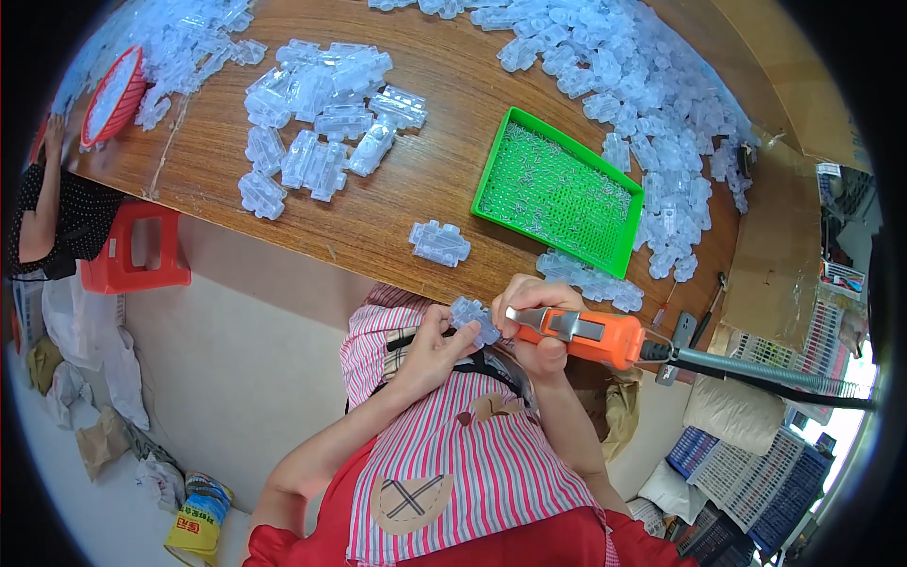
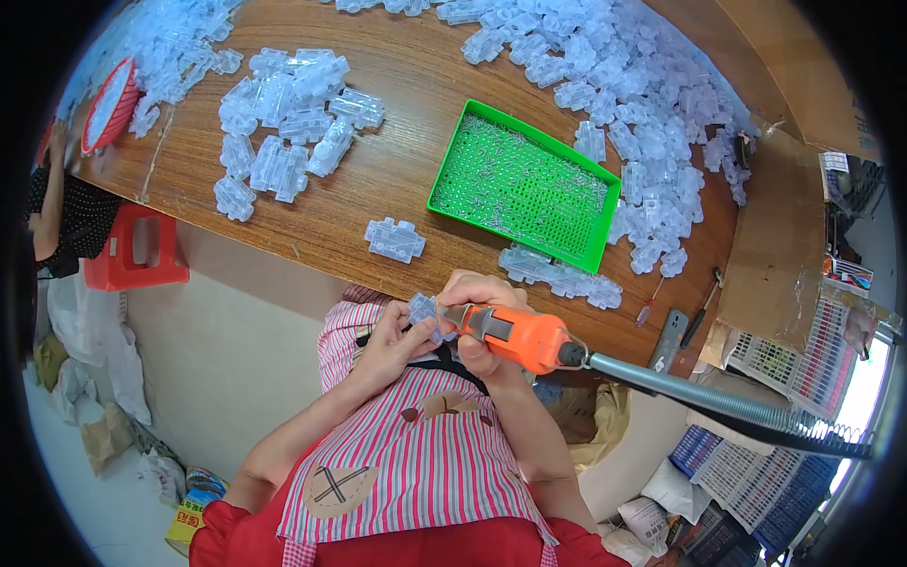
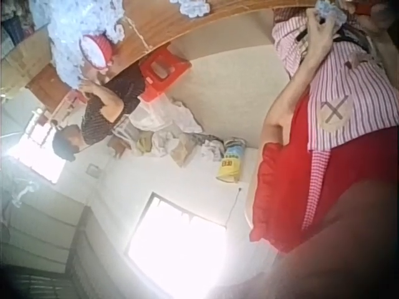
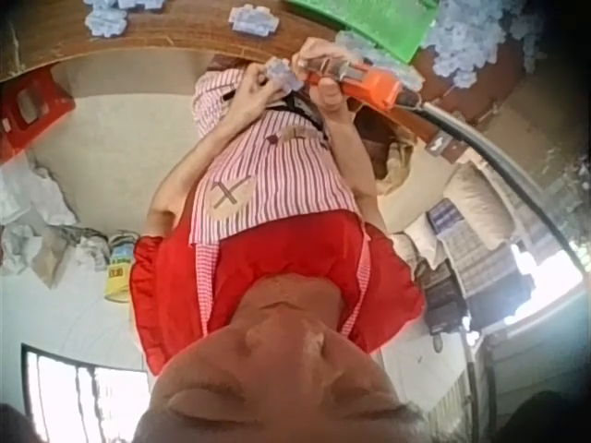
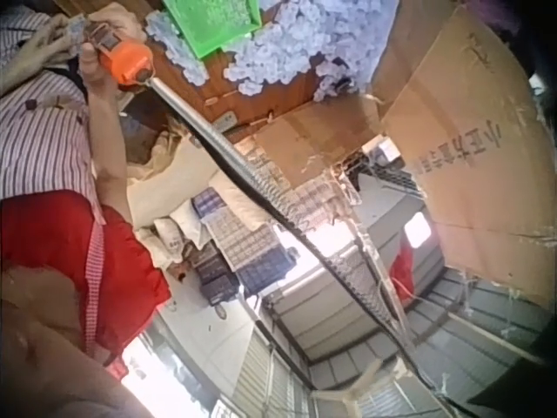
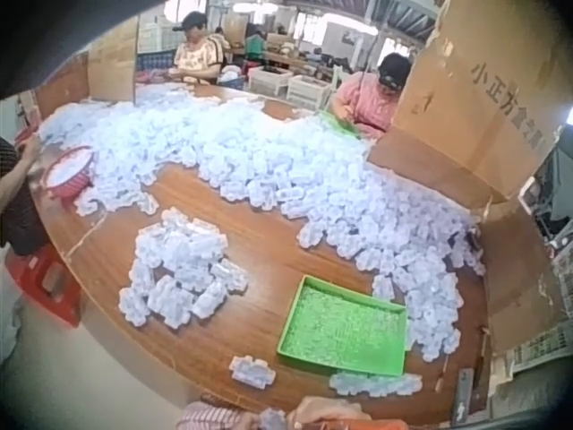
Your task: The person picks up a plastic part and uses a power screwdriver to drive a screw into it before setting it down. They then pick up several small screws from a tray, place them into the plastic parts by hand, and drive them in with the power screwdriver.
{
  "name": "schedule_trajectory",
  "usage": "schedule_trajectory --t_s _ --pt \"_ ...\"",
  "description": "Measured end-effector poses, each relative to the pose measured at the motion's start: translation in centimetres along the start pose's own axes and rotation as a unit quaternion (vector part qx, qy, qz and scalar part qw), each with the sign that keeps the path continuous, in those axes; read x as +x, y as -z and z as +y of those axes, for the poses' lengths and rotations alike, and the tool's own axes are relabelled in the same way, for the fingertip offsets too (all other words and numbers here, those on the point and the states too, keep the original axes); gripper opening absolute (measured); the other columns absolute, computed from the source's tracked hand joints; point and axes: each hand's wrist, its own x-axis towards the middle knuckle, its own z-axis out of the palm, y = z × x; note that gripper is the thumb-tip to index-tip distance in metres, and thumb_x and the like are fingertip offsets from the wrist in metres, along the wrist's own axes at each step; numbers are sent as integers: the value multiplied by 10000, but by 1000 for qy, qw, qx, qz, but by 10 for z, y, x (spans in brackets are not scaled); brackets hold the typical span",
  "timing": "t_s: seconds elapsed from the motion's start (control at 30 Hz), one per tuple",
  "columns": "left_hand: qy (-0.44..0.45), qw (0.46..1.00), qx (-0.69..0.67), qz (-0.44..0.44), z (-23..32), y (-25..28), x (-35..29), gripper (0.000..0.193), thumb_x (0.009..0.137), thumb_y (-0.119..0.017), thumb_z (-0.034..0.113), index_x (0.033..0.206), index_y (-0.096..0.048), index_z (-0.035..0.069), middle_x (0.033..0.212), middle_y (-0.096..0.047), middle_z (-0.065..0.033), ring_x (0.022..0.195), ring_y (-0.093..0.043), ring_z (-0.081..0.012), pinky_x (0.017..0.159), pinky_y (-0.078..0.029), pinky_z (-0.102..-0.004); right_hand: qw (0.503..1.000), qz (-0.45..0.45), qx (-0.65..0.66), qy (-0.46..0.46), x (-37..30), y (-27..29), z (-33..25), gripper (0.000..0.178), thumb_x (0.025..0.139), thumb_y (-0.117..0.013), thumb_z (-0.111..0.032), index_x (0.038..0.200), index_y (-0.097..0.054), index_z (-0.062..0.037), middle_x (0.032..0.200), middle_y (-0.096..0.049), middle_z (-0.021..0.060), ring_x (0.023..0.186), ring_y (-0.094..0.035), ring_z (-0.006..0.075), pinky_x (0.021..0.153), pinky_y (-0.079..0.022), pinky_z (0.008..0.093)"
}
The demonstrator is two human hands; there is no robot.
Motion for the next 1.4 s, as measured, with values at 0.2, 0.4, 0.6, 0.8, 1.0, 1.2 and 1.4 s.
schedule_trajectory --t_s 0.2,0.4,0.6,0.8,1.0,1.2,1.4 --pt "-13 1000 -5 5 1 -3 -2 328 932 -580 151 1110 -353 -6 1079 -522 -111 928 -610 -155 793 -544 -275 1000 12 28 4 0 -1 -3 604 791 -644 -590 949 -527 -20 645 -512 57 559 -491 159 474 -426 286" --pt "-41 999 -14 2 -4 -3 0 320 923 -582 102 1112 -349 -8 1074 -508 -112 925 -610 -158 784 -551 -269 999 6 29 31 2 -6 3 537 809 -667 -526 913 -547 -13 632 -557 51 562 -557 155 519 -469 270" --pt "-57 998 -25 2 -5 -3 2 308 922 -572 76 1112 -347 -16 1081 -501 -124 923 -618 -165 791 -553 -271 999 0 27 26 2 -8 9 558 774 -695 -540 892 -501 -31 612 -519 61 553 -495 163 480 -426 285" --pt "-84 996 -17 -6 -4 -3 0 305 923 -572 77 1101 -352 -37 1056 -541 -143 900 -629 -158 786 -555 -270 998 -33 -25 48 3 -4 10 606 740 -725 -544 923 -549 6 616 -517 57 540 -507 158 492 -442 285" --pt "-43 999 -11 24 3 2 -2 326 877 -634 42 1085 -391 -18 1002 -604 -125 913 -618 -147 795 -518 -264 999 10 50 -8 14 -6 -21 686 775 -614 -650 976 -527 0 615 -505 49 538 -487 148 470 -426 284" --pt "-20 995 -78 67 10 -1 -8 378 820 -685 37 1083 -414 13 974 -594 -94 851 -610 -126 763 -523 -244 999 11 42 16 11 -1 -29 662 792 -605 -636 963 -527 -2 631 -506 60 556 -488 158 480 -431 291" --pt "-3 992 -109 68 9 -2 -2 349 841 -693 91 1046 -421 11 977 -600 -111 860 -625 -151 783 -546 -270 999 5 29 14 5 -2 -11 640 808 -596 -623 948 -525 -2 632 -506 66 560 -493 164 483 -428 293"
